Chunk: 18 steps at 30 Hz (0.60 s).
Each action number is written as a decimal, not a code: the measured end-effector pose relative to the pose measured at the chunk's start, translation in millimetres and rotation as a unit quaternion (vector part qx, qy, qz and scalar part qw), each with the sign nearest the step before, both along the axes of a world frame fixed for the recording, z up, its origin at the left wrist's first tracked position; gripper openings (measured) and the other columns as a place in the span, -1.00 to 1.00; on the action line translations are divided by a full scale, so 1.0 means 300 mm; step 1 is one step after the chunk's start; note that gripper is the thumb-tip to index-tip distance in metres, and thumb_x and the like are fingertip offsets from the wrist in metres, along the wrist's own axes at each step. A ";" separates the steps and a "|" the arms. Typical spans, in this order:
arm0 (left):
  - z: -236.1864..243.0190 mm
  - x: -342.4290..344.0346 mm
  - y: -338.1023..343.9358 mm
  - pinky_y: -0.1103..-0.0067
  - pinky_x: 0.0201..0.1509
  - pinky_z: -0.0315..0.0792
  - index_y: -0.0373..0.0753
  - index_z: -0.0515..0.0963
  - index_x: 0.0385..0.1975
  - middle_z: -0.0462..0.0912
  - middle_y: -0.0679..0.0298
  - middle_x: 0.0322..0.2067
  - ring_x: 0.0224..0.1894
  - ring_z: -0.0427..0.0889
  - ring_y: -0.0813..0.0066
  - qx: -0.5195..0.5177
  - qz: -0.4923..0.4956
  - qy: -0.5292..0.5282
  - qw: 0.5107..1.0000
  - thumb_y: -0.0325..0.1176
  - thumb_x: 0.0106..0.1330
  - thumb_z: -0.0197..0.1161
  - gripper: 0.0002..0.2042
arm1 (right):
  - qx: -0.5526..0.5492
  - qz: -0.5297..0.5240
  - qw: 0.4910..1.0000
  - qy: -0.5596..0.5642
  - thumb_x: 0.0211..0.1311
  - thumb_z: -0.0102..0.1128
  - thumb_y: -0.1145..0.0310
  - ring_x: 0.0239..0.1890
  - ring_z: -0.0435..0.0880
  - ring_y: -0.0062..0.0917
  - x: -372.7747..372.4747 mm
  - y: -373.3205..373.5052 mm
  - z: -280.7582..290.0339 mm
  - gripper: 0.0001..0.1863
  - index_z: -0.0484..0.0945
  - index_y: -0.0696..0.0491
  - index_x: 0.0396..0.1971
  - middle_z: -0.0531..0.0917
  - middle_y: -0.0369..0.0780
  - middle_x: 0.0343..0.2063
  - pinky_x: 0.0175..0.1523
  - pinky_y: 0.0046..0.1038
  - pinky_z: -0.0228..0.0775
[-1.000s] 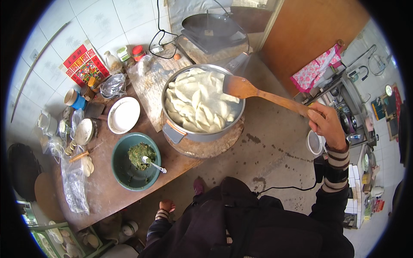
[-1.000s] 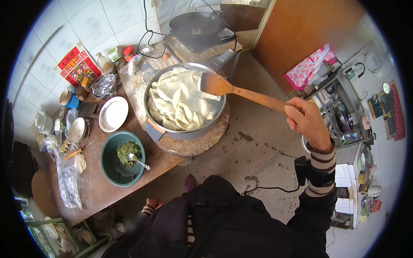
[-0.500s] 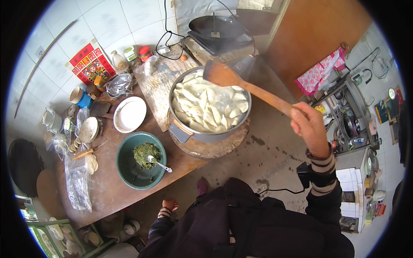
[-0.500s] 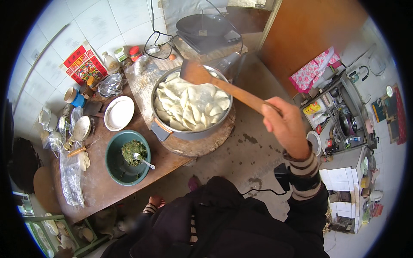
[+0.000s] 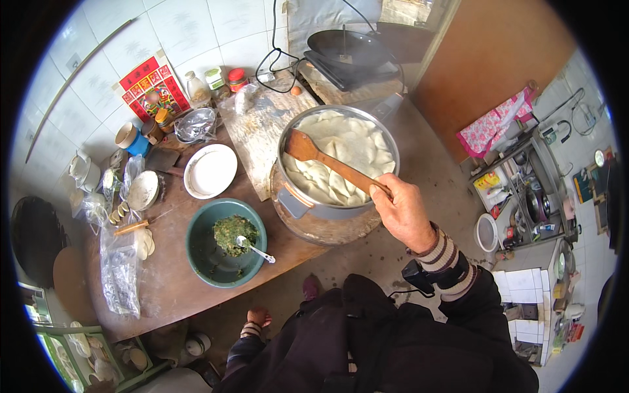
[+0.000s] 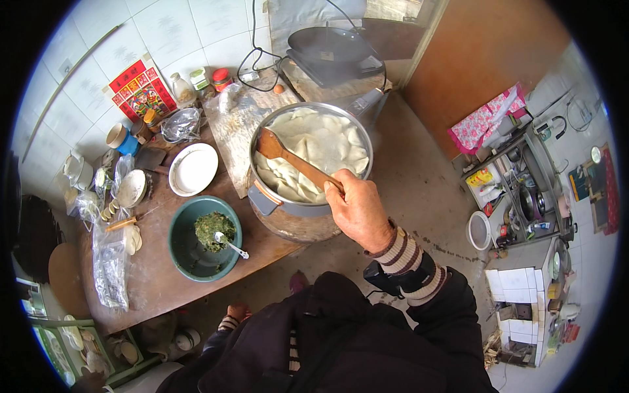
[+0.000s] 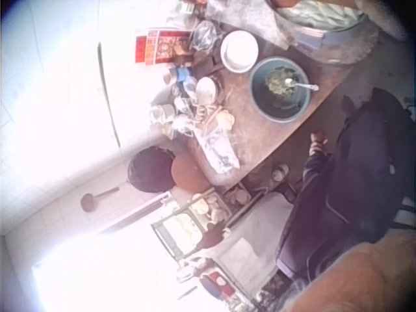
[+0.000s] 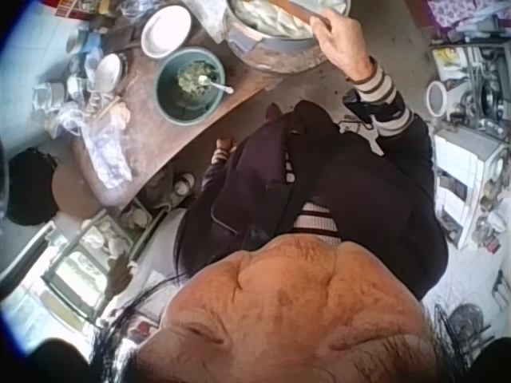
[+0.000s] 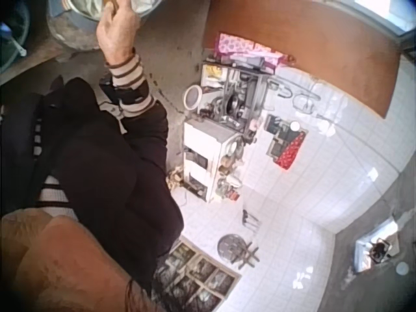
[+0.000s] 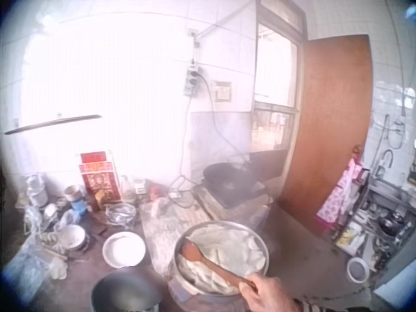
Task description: The person stirs dumplings in a large pot of boiling water using a wooden spatula, then uses a wire skimmer to lift dumplings from the pot and place them into a bowl. The person briefly walks to another room and returns before covering the pot with a lid.
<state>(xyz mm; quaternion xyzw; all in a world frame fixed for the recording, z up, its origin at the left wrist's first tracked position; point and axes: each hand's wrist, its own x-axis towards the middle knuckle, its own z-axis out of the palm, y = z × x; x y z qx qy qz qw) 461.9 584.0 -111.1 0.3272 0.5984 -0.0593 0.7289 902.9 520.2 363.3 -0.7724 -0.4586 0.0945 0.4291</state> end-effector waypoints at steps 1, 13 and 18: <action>-0.009 -0.011 0.005 0.44 -0.62 0.42 -0.17 0.43 -0.53 0.45 0.22 -0.66 -0.63 0.49 0.29 -0.021 0.015 -0.005 1.000 -0.22 0.19 0.09 -0.82 | -0.010 -0.005 1.000 0.000 0.20 0.11 0.43 -0.63 0.57 -0.19 -0.005 0.008 -0.006 -0.85 0.42 0.21 -0.44 0.50 0.00 -0.70 -0.53 -0.38 0.32; -0.113 -0.091 0.087 0.46 -0.61 0.48 -0.17 0.47 -0.35 0.54 0.20 -0.58 -0.59 0.56 0.33 -0.091 0.021 -0.108 0.990 -0.29 0.28 0.06 -0.88 | -0.036 -0.010 0.997 -0.063 0.16 0.04 0.47 -0.55 0.58 -0.08 -0.036 0.087 -0.060 -0.74 0.50 0.19 -0.14 0.54 0.05 -0.66 -0.44 -0.24 0.38; -0.064 -0.064 0.079 0.46 -0.62 0.45 -0.17 0.43 -0.45 0.49 0.22 -0.61 -0.60 0.52 0.34 -0.027 -0.038 -0.036 0.998 -0.32 0.28 -0.01 -0.87 | -0.031 -0.033 0.993 -0.105 0.18 0.04 0.51 -0.55 0.62 -0.16 -0.010 0.070 -0.043 -0.75 0.52 0.16 -0.13 0.53 0.07 -0.61 -0.46 -0.36 0.41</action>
